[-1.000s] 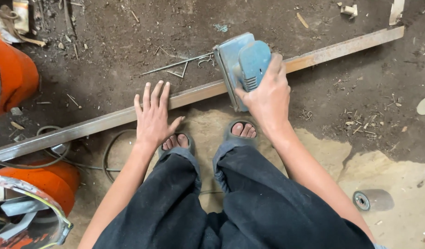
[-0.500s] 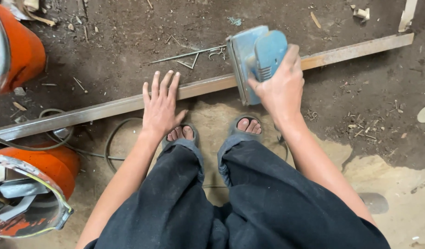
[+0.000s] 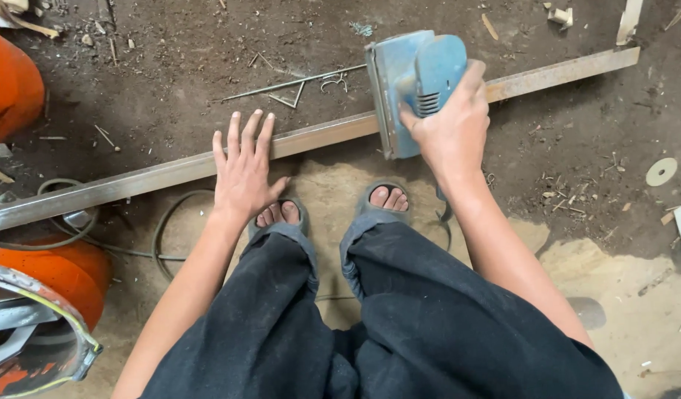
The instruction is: Using an electric sheet sander to smooth the surface of a long metal beam on a workshop floor.
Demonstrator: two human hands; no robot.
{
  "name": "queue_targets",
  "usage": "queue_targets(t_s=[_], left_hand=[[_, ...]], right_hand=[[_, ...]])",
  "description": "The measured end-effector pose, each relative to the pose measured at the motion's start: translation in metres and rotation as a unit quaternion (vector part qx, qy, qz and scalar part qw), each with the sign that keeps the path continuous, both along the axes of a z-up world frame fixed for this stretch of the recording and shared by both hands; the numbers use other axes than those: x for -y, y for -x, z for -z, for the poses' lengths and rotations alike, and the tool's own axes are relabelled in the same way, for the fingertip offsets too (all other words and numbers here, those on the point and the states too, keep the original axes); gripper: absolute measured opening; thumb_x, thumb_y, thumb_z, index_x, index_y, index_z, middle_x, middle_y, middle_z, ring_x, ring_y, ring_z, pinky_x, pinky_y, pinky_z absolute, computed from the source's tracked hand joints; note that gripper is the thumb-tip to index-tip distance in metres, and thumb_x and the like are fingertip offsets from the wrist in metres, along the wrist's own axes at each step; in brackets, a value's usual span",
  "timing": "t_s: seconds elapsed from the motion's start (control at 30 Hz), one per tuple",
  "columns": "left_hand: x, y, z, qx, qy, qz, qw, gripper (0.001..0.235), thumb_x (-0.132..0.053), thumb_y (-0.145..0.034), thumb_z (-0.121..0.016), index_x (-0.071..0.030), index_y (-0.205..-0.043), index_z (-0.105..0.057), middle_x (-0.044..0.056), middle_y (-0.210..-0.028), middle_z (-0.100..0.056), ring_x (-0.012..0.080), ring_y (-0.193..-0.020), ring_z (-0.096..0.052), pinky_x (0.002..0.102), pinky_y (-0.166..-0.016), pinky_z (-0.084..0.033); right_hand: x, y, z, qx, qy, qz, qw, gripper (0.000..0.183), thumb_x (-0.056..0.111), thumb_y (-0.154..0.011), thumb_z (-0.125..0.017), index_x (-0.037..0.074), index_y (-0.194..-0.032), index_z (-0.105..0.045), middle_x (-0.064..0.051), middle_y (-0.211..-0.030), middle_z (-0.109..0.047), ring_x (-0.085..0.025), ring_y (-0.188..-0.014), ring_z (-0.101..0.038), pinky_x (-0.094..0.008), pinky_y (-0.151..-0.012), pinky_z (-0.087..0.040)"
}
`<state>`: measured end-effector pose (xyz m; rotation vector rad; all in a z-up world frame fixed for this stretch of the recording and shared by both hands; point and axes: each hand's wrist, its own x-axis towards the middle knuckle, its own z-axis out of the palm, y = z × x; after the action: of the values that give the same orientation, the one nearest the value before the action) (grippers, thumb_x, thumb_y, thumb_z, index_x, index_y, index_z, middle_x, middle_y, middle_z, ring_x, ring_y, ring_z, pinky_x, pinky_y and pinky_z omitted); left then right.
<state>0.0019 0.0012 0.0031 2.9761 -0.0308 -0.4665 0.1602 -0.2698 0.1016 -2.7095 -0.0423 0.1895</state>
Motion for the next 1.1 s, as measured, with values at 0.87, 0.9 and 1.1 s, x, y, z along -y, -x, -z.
queue_targets(t_s=[0.87,0.9,1.1], left_hand=[[0.0,-0.001,0.001,-0.024,0.024,-0.01,0.999,0.129,-0.056,-0.064,-0.083,-0.013,-0.165,-0.015,0.01,-0.169,-0.02,0.0407,-0.155,-0.008,0.07,-0.116,-0.02],[-0.002,-0.003,0.001,-0.03,0.035,-0.014,0.999,0.129,-0.055,-0.065,-0.083,-0.013,-0.165,-0.013,0.01,-0.169,-0.019,0.0404,-0.155,-0.007,0.07,-0.117,-0.018],[-0.002,-0.001,0.004,-0.028,0.029,-0.008,0.999,0.127,-0.06,-0.069,-0.079,-0.013,-0.166,-0.012,0.01,-0.17,-0.016,0.0405,-0.156,-0.005,0.071,-0.117,-0.018]], right_hand=[[-0.002,-0.021,0.004,-0.046,0.041,0.019,0.998,0.089,0.038,-0.082,-0.098,-0.003,-0.129,-0.034,-0.03,-0.116,-0.06,-0.04,-0.101,-0.067,-0.049,-0.083,-0.061],[-0.002,-0.026,0.006,-0.052,0.052,0.019,0.997,0.093,0.038,-0.082,-0.099,-0.005,-0.133,-0.033,-0.029,-0.114,-0.061,-0.038,-0.1,-0.065,-0.047,-0.083,-0.06],[0.023,-0.041,0.007,-0.035,0.031,0.062,0.997,0.084,0.031,-0.079,-0.099,-0.001,-0.122,-0.034,-0.028,-0.113,-0.06,-0.039,-0.102,-0.063,-0.048,-0.088,-0.054]])
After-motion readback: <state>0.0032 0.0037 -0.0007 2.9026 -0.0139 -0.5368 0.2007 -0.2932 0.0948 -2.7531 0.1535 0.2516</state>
